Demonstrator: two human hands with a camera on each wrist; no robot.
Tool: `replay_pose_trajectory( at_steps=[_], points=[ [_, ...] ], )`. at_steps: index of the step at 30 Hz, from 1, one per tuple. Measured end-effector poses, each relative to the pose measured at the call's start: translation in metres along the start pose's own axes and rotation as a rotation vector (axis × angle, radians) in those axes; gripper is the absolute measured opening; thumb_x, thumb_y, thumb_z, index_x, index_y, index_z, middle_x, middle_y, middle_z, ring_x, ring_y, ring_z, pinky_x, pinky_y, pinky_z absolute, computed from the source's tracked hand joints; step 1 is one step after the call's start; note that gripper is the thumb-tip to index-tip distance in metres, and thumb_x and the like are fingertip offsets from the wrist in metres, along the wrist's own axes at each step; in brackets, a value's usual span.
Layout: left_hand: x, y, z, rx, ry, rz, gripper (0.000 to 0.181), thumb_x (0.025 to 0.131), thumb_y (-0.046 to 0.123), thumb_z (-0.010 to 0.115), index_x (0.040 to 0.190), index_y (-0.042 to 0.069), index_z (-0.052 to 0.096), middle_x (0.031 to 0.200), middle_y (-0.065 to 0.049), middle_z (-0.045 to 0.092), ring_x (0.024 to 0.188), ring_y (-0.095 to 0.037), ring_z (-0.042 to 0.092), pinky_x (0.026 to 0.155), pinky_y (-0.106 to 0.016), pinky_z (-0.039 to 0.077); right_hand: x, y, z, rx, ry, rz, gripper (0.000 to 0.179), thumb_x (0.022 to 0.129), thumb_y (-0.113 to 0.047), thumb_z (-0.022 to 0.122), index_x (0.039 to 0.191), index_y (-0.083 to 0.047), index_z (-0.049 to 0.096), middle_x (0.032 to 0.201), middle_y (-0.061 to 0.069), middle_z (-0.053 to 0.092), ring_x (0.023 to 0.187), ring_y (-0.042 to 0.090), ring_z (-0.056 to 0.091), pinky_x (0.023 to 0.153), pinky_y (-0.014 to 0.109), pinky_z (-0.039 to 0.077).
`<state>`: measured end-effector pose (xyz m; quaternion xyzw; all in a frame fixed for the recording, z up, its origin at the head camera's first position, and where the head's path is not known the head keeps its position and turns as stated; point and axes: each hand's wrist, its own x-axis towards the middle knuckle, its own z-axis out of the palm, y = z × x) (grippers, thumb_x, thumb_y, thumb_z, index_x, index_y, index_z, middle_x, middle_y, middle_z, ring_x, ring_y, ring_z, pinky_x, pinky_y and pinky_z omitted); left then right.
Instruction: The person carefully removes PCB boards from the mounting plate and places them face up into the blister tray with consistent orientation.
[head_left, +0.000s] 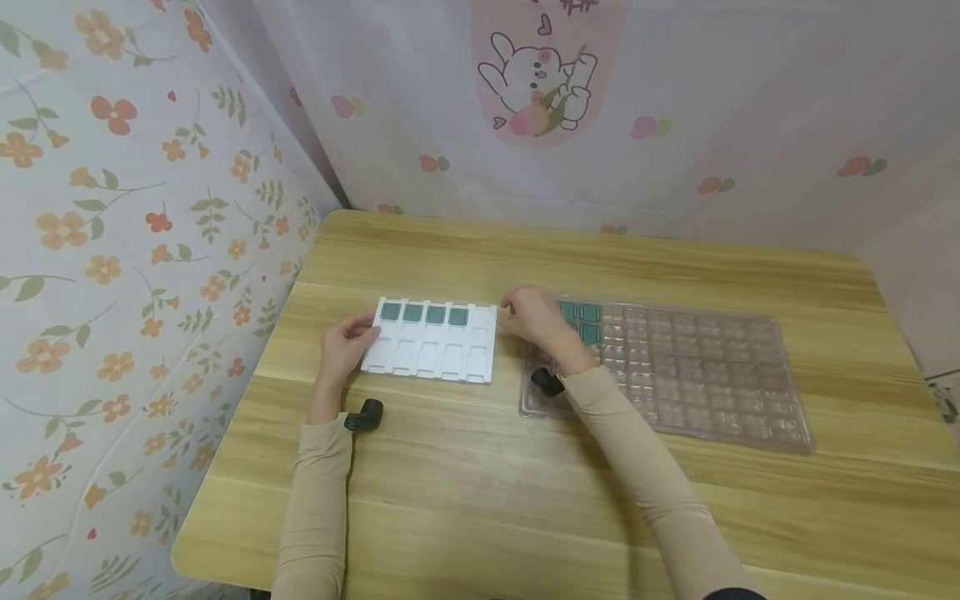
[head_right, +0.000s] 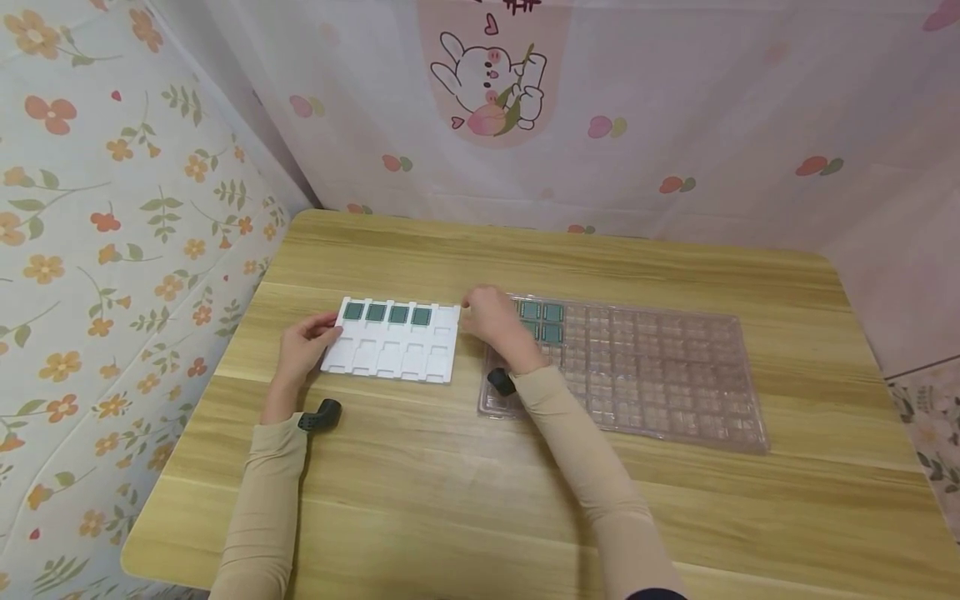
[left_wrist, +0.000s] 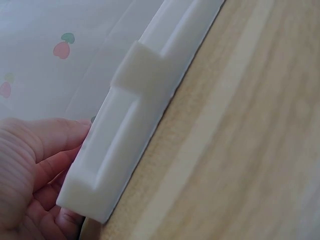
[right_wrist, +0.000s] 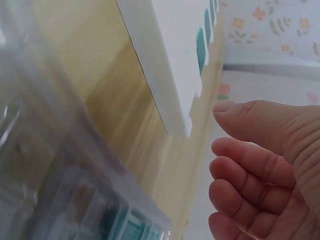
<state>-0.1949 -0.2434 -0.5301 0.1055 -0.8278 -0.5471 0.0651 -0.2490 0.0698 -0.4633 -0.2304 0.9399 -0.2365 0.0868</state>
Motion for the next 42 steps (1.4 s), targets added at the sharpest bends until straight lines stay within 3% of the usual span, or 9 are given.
replay_pose_trajectory(
  at_steps=[10,18,33,42],
  points=[
    [0.000,0.000,-0.001,-0.001,-0.002,0.001,0.028,0.084,0.005,0.068,0.110,-0.002,0.066,0.101,-0.020,0.066,0.079,-0.013,0.056,0.065,-0.016,0.043,0.006,-0.015,0.009,-0.005,-0.026,-0.007,0.030,0.083,-0.013,0.069,0.107,0.004,0.067,0.084,0.011,0.063,0.069,0.019,0.052,0.066,0.031,0.046],
    [0.000,0.000,-0.002,0.010,-0.004,0.011,0.028,0.084,0.004,0.067,0.110,-0.003,0.065,0.103,-0.020,0.065,0.081,-0.014,0.056,0.067,-0.015,0.043,0.015,-0.026,0.017,-0.067,-0.021,-0.026,0.029,0.085,-0.017,0.068,0.107,0.002,0.068,0.097,0.014,0.067,0.088,0.023,0.061,0.078,0.035,0.048],
    [0.001,-0.001,-0.001,0.008,-0.013,-0.002,0.029,0.084,0.005,0.067,0.113,-0.002,0.065,0.108,-0.019,0.065,0.086,-0.020,0.057,0.067,-0.017,0.043,0.023,-0.039,0.030,-0.051,-0.025,-0.019,0.027,0.083,-0.015,0.070,0.104,0.001,0.068,0.104,0.014,0.065,0.098,0.026,0.059,0.085,0.035,0.047],
    [0.000,-0.001,-0.001,0.004,-0.008,0.009,0.028,0.083,0.004,0.068,0.111,-0.002,0.066,0.105,-0.020,0.066,0.081,-0.015,0.057,0.066,-0.017,0.044,0.031,-0.044,0.037,-0.084,0.004,-0.022,0.022,0.082,-0.015,0.070,0.099,0.000,0.070,0.097,0.012,0.065,0.092,0.024,0.058,0.081,0.035,0.048]
  ],
)
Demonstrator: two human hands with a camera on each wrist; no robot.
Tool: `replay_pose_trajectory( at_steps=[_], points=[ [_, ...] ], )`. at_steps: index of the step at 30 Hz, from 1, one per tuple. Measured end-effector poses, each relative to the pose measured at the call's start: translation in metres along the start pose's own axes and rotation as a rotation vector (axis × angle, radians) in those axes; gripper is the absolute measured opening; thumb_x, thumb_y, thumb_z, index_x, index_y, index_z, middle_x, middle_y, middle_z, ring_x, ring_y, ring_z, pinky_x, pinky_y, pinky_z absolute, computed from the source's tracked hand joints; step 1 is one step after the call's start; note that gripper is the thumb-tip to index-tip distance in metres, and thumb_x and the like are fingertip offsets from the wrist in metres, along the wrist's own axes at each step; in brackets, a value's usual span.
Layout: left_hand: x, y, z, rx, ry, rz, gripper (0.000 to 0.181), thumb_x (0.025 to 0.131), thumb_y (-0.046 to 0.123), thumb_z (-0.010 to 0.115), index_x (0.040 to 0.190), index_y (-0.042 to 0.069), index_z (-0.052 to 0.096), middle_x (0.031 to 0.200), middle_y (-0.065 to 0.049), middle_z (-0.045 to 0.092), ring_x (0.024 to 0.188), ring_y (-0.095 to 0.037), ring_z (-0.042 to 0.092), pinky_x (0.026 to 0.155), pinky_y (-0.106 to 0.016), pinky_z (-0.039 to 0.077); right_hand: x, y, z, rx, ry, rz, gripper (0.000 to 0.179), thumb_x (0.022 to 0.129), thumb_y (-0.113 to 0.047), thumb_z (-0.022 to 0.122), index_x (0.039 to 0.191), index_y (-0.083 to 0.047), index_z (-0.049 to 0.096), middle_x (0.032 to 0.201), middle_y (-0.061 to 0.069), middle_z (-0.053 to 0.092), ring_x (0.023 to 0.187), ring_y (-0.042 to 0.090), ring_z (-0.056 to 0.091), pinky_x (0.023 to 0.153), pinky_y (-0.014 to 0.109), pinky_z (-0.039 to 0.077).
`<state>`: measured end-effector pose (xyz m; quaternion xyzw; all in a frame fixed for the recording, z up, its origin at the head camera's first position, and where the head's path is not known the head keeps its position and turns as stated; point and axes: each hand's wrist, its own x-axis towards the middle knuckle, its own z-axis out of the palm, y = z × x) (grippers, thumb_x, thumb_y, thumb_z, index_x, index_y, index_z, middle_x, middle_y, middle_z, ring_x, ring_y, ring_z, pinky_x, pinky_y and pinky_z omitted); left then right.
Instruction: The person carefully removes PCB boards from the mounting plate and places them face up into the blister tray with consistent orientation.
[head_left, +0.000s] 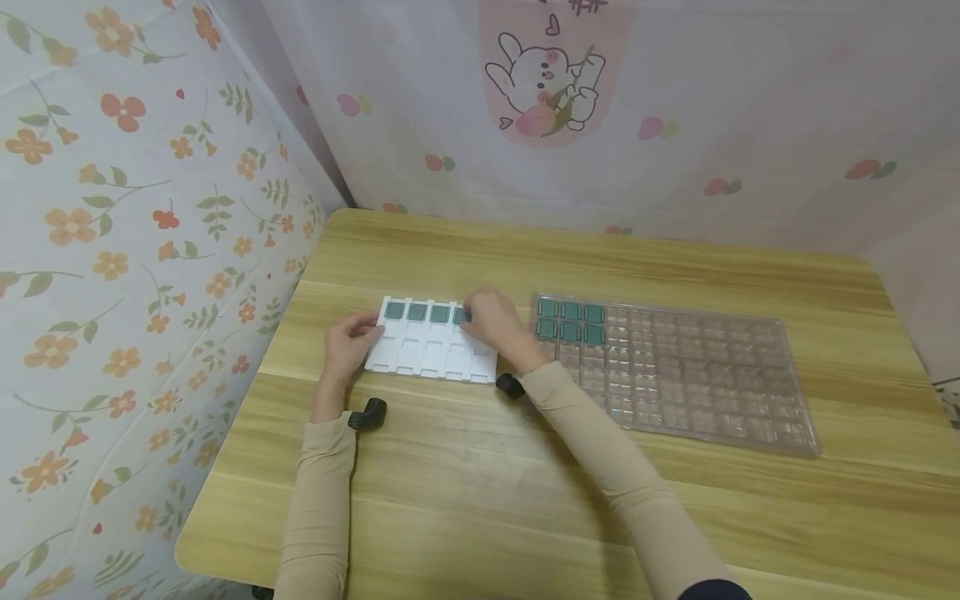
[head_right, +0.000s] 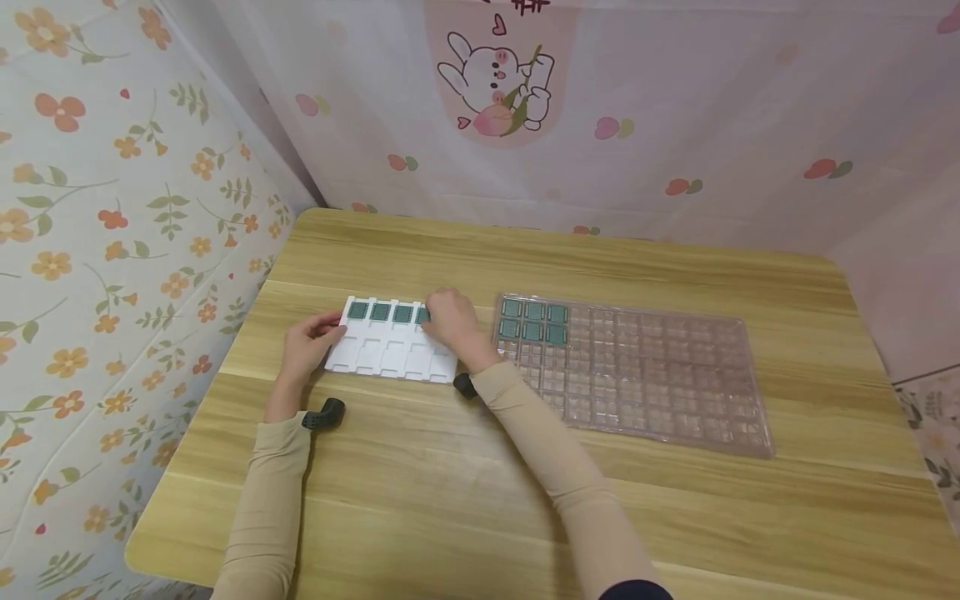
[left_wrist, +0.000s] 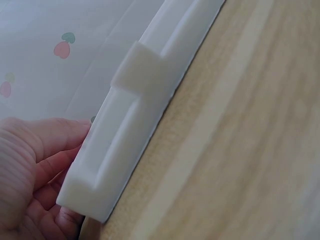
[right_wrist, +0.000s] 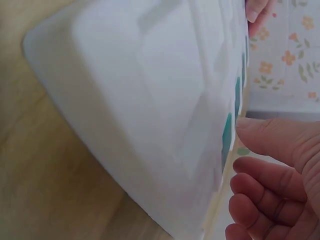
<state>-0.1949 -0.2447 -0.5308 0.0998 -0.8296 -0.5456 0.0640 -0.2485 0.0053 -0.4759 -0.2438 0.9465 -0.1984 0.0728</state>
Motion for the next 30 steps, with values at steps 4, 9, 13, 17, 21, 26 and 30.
replay_pose_trajectory(
  at_steps=[4,9,13,17,21,26,30],
  points=[
    [-0.0005,0.0005,0.0006,0.008,0.004,0.008,0.028,0.083,0.003,0.068,0.110,-0.002,0.066,0.104,-0.020,0.066,0.079,-0.014,0.057,0.064,-0.016,0.044,0.0015,-0.0006,0.0025,-0.002,0.002,0.019,0.024,0.082,-0.015,0.071,0.100,0.001,0.069,0.097,0.013,0.064,0.092,0.025,0.058,0.082,0.035,0.048],
    [-0.0006,0.0004,0.0004,0.006,0.005,0.006,0.028,0.083,0.003,0.068,0.110,-0.002,0.066,0.105,-0.020,0.066,0.081,-0.015,0.057,0.065,-0.016,0.043,0.0025,-0.0006,0.0037,-0.019,0.006,0.023,0.020,0.082,-0.015,0.071,0.093,0.001,0.070,0.091,0.012,0.064,0.086,0.024,0.057,0.078,0.035,0.047],
    [-0.0007,0.0004,0.0003,-0.001,0.002,-0.002,0.028,0.083,0.004,0.068,0.111,-0.002,0.065,0.105,-0.020,0.066,0.081,-0.016,0.057,0.065,-0.016,0.044,0.0036,-0.0001,0.0044,-0.057,0.005,0.020,0.016,0.082,-0.016,0.070,0.085,0.000,0.068,0.084,0.010,0.062,0.078,0.022,0.054,0.071,0.035,0.046],
    [-0.0006,0.0000,0.0005,-0.009,-0.001,-0.010,0.029,0.083,0.004,0.067,0.112,-0.002,0.065,0.106,-0.020,0.065,0.081,-0.015,0.057,0.064,-0.016,0.044,0.0050,0.0004,0.0053,-0.063,0.000,0.023,0.016,0.082,-0.015,0.070,0.084,0.000,0.068,0.083,0.010,0.061,0.077,0.022,0.053,0.070,0.035,0.046],
    [0.0001,-0.0013,0.0006,-0.019,-0.003,-0.017,0.030,0.084,0.005,0.067,0.113,-0.001,0.065,0.105,-0.020,0.065,0.081,-0.015,0.056,0.064,-0.016,0.044,0.0065,0.0009,0.0057,-0.059,0.002,0.020,0.015,0.082,-0.015,0.070,0.084,0.001,0.068,0.084,0.011,0.062,0.078,0.023,0.054,0.070,0.035,0.047],
    [0.0007,-0.0018,0.0004,-0.013,-0.004,-0.032,0.030,0.084,0.006,0.067,0.113,-0.001,0.065,0.104,-0.020,0.065,0.082,-0.016,0.056,0.064,-0.017,0.044,0.0075,0.0013,0.0055,-0.055,0.000,0.019,0.015,0.081,-0.015,0.070,0.083,0.000,0.069,0.083,0.010,0.062,0.077,0.023,0.054,0.069,0.035,0.047],
    [0.0003,-0.0013,0.0003,-0.010,-0.006,-0.038,0.031,0.085,0.007,0.067,0.114,-0.001,0.064,0.105,-0.020,0.065,0.083,-0.018,0.057,0.064,-0.017,0.044,0.0072,0.0011,0.0050,-0.067,-0.005,0.021,0.016,0.082,-0.016,0.070,0.083,0.000,0.069,0.084,0.010,0.062,0.078,0.022,0.054,0.070,0.035,0.047]
  ],
)
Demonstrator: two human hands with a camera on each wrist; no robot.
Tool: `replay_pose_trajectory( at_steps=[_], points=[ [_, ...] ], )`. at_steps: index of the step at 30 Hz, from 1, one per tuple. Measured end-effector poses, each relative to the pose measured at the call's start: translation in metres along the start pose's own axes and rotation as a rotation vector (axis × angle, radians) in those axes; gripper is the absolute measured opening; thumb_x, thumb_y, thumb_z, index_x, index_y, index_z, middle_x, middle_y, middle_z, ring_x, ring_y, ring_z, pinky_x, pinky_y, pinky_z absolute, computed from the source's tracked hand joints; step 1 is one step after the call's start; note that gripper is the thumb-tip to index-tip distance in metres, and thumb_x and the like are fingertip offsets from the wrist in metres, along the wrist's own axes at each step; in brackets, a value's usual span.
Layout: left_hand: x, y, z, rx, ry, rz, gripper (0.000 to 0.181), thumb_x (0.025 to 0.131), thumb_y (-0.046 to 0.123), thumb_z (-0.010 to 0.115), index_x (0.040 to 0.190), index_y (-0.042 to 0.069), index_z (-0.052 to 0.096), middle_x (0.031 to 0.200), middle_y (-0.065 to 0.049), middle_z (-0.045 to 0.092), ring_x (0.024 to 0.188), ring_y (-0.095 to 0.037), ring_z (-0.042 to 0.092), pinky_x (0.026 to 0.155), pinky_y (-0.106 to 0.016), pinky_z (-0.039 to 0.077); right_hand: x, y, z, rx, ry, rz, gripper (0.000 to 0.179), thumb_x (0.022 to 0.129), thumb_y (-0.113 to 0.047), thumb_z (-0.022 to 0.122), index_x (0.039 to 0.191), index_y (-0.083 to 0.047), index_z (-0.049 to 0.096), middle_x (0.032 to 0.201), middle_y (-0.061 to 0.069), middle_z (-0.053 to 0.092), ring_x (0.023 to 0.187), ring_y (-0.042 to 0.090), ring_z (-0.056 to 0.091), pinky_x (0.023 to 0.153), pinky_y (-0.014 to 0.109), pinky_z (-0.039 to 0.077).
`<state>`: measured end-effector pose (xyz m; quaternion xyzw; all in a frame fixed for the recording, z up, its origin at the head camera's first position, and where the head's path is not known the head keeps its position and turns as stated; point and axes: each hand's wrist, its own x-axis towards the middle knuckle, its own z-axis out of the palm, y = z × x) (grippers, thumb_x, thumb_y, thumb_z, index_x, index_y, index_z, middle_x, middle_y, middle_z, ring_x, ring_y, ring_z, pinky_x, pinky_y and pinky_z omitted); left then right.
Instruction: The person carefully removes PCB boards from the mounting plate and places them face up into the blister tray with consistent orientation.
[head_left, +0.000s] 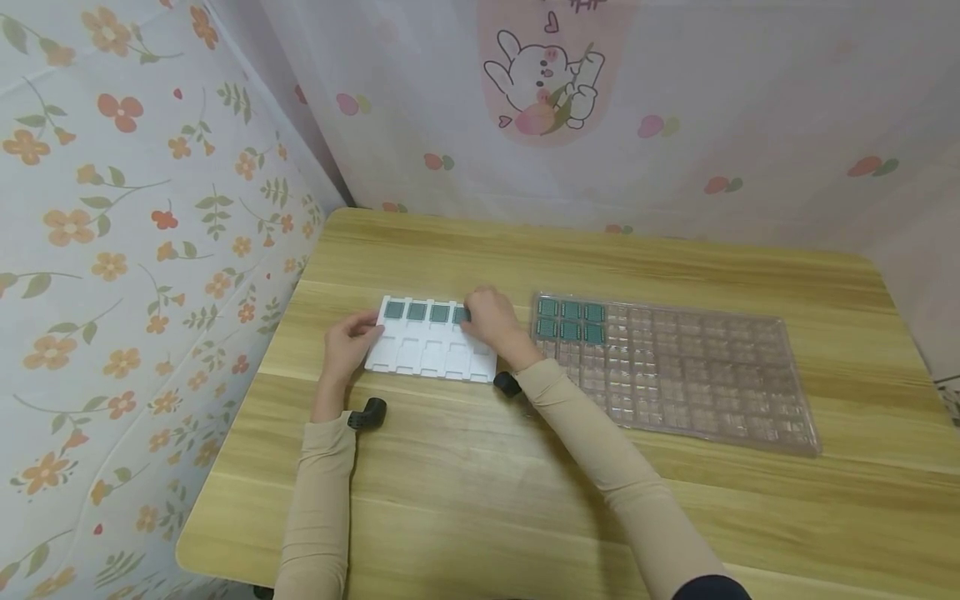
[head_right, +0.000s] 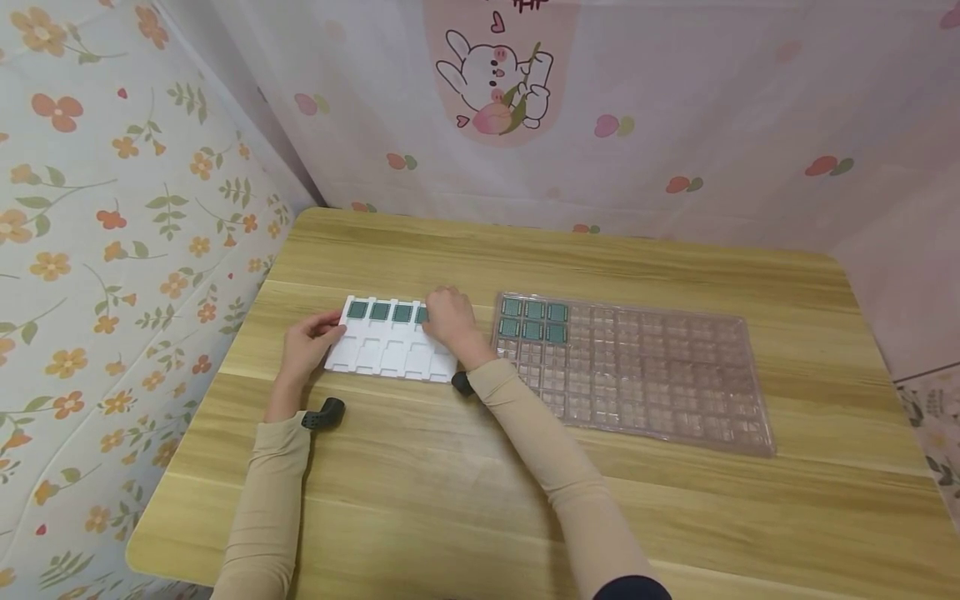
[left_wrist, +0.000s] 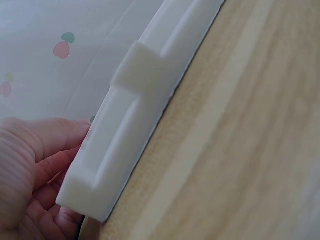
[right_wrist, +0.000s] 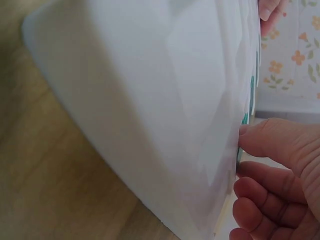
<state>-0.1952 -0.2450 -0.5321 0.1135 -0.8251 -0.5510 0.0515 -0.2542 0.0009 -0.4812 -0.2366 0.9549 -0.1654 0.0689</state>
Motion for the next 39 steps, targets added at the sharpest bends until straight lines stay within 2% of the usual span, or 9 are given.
replay_pose_trajectory(
  at_steps=[12,21,33,39],
  points=[
    [0.000,-0.001,0.000,0.008,0.006,0.025,0.029,0.084,0.006,0.067,0.112,-0.002,0.065,0.104,-0.020,0.065,0.081,-0.014,0.056,0.063,-0.016,0.043,0.002,-0.001,-0.003,-0.010,-0.017,0.000,0.019,0.079,-0.016,0.072,0.088,0.000,0.068,0.088,0.011,0.064,0.081,0.023,0.057,0.073,0.035,0.048],
    [-0.001,0.002,0.000,-0.001,0.011,0.014,0.029,0.084,0.004,0.067,0.112,-0.002,0.065,0.103,-0.020,0.065,0.080,-0.015,0.056,0.063,-0.016,0.043,0.003,0.002,-0.004,0.016,-0.020,-0.012,0.023,0.079,-0.016,0.073,0.093,0.001,0.068,0.092,0.011,0.065,0.083,0.023,0.058,0.075,0.033,0.048],
    [-0.001,0.000,0.001,0.019,0.004,0.007,0.030,0.085,0.007,0.066,0.114,-0.001,0.064,0.104,-0.020,0.065,0.085,-0.019,0.057,0.066,-0.016,0.044,-0.005,0.007,-0.008,0.043,-0.004,-0.012,0.021,0.078,-0.014,0.073,0.093,0.001,0.068,0.093,0.012,0.065,0.085,0.024,0.059,0.073,0.033,0.050],
    [-0.002,0.002,0.001,0.000,-0.001,-0.002,0.030,0.085,0.006,0.066,0.114,-0.001,0.064,0.104,-0.021,0.064,0.084,-0.018,0.056,0.066,-0.016,0.044,-0.009,0.010,-0.012,0.058,0.008,-0.007,0.022,0.078,-0.016,0.074,0.093,0.000,0.068,0.095,0.012,0.064,0.087,0.025,0.058,0.073,0.034,0.050]
  ],
)
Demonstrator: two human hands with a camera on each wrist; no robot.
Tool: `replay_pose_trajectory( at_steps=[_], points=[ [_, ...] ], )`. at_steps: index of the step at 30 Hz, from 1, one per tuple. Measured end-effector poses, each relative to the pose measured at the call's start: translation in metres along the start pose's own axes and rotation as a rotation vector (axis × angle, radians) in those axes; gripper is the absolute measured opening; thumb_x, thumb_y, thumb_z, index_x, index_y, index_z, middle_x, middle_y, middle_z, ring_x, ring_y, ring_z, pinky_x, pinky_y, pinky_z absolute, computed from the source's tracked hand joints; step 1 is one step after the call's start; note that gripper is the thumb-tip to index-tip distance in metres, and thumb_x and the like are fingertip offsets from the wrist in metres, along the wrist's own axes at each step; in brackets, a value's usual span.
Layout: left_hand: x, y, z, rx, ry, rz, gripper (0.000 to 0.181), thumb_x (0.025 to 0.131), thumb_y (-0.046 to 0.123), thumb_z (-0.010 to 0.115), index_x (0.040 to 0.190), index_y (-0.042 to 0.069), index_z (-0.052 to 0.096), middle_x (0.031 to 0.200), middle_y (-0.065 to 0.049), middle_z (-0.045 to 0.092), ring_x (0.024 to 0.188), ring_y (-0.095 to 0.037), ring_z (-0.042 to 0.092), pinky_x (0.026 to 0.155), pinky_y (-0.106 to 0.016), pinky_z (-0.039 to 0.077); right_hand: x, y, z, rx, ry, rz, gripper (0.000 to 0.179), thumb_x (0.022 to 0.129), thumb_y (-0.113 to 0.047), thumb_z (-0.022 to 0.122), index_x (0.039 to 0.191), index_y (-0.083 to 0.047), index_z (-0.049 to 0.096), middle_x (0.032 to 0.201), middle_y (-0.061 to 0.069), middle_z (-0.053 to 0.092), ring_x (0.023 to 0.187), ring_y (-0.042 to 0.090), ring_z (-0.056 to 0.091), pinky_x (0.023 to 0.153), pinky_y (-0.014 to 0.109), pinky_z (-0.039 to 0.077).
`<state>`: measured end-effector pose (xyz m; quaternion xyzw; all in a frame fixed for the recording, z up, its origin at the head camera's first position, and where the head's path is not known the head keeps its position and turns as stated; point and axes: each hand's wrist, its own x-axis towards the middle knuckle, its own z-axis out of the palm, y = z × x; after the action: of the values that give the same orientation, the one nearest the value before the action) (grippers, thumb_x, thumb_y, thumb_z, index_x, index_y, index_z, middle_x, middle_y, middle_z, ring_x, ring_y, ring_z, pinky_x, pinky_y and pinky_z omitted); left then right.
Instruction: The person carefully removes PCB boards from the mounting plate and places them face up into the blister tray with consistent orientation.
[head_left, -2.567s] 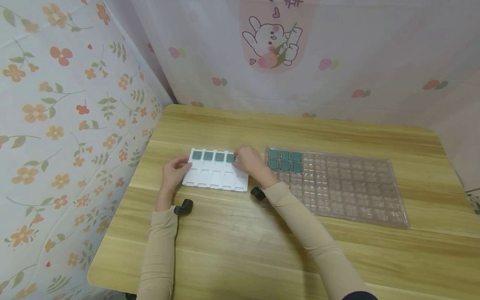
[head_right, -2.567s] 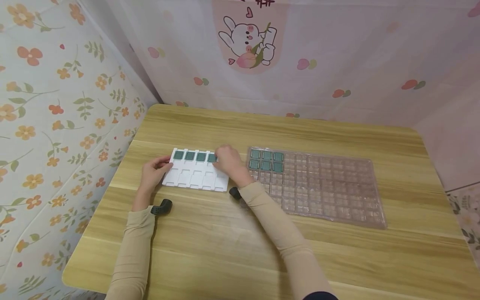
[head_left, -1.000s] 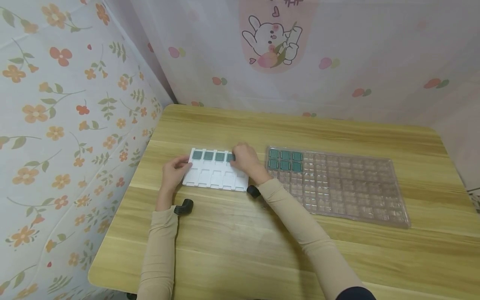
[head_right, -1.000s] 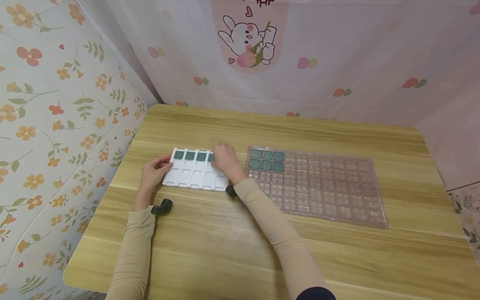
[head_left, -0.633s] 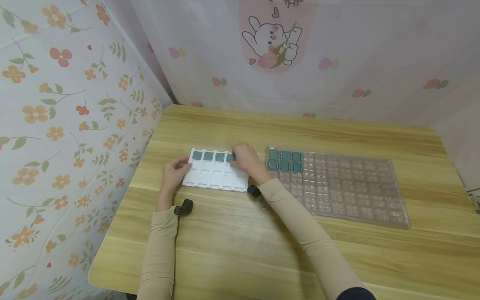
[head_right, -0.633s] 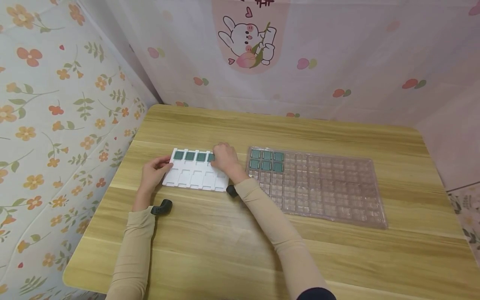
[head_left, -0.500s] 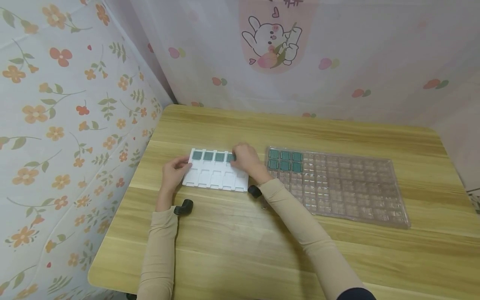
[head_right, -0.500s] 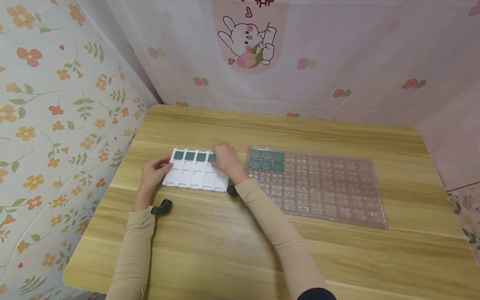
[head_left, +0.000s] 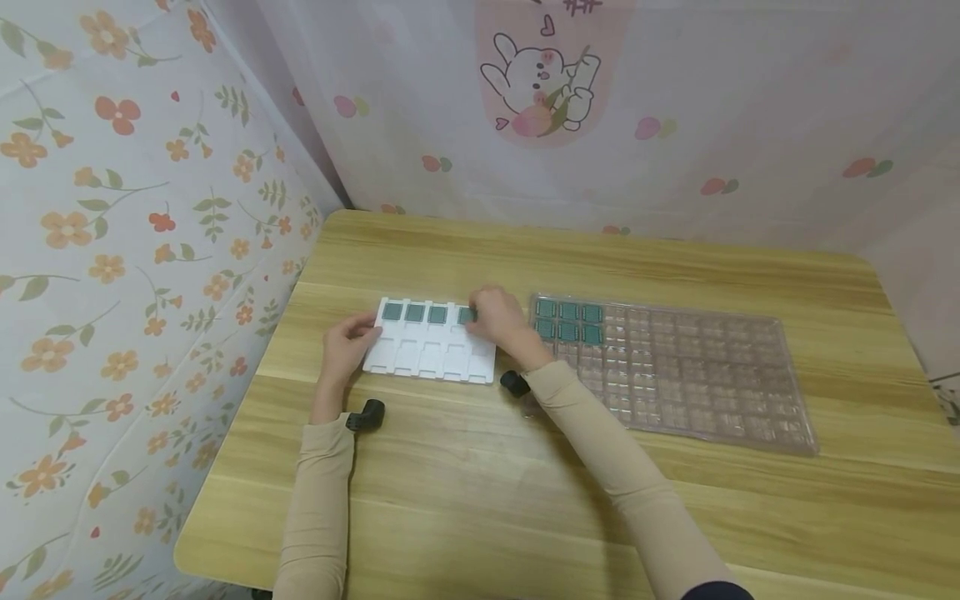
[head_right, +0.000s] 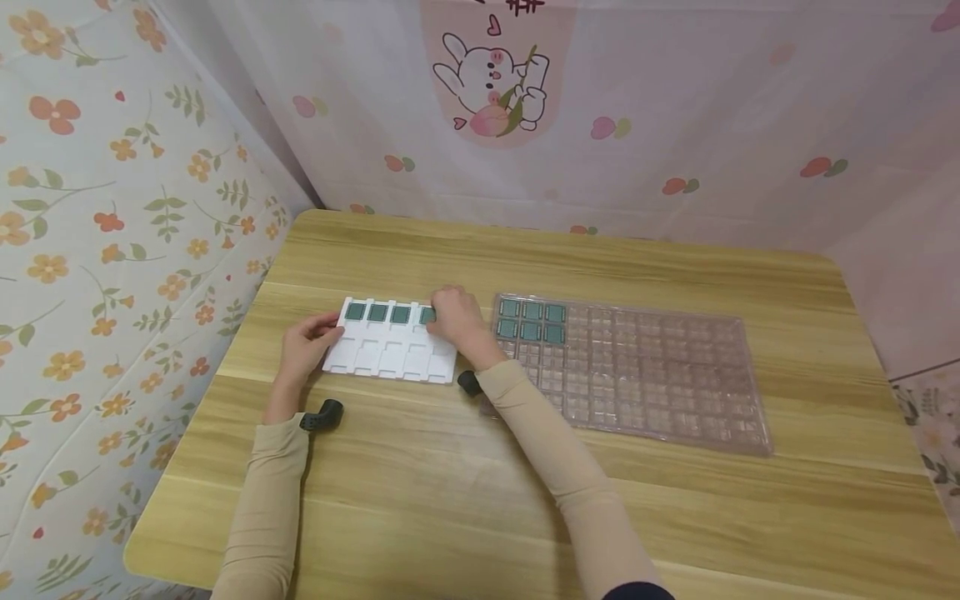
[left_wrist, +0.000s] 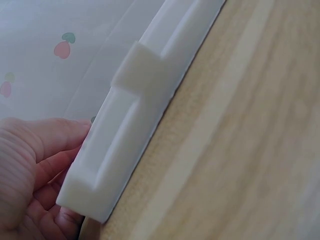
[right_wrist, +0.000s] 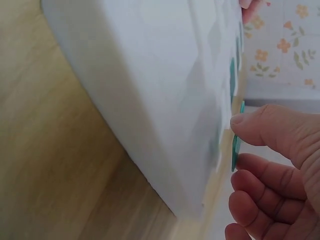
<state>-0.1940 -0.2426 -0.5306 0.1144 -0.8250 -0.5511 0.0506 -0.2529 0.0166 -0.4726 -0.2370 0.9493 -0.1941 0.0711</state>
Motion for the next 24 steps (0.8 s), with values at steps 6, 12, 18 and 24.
replay_pose_trajectory(
  at_steps=[6,12,18,24],
  points=[
    [0.000,0.000,0.000,-0.012,0.001,-0.011,0.030,0.085,0.006,0.066,0.114,-0.001,0.064,0.104,-0.021,0.064,0.084,-0.017,0.056,0.066,-0.016,0.044,-0.006,0.003,-0.004,0.018,-0.004,0.028,0.027,0.078,-0.017,0.074,0.098,0.000,0.069,0.099,0.012,0.064,0.087,0.024,0.058,0.071,0.032,0.050],
    [0.000,0.000,-0.001,0.001,0.003,0.007,0.030,0.085,0.006,0.066,0.114,-0.002,0.064,0.106,-0.020,0.064,0.086,-0.018,0.056,0.069,-0.016,0.044,-0.013,0.007,-0.010,0.066,-0.019,0.053,0.030,0.080,-0.017,0.073,0.103,0.002,0.067,0.104,0.014,0.064,0.093,0.026,0.058,0.078,0.035,0.049],
    [0.000,0.000,-0.001,-0.004,0.006,0.005,0.030,0.084,0.005,0.066,0.113,-0.002,0.064,0.103,-0.021,0.064,0.082,-0.014,0.056,0.067,-0.016,0.044,-0.020,0.013,-0.016,0.081,-0.014,0.058,0.029,0.081,-0.016,0.071,0.102,0.003,0.067,0.102,0.015,0.063,0.086,0.024,0.057,0.074,0.034,0.049],
    [0.000,0.000,-0.001,-0.011,0.009,0.018,0.029,0.084,0.004,0.066,0.112,-0.003,0.065,0.102,-0.022,0.064,0.079,-0.012,0.055,0.065,-0.015,0.044,-0.029,0.024,-0.019,0.121,0.014,0.057,0.027,0.080,-0.013,0.070,0.100,0.005,0.066,0.094,0.014,0.062,0.076,0.021,0.055,0.069,0.032,0.048]
  ],
)
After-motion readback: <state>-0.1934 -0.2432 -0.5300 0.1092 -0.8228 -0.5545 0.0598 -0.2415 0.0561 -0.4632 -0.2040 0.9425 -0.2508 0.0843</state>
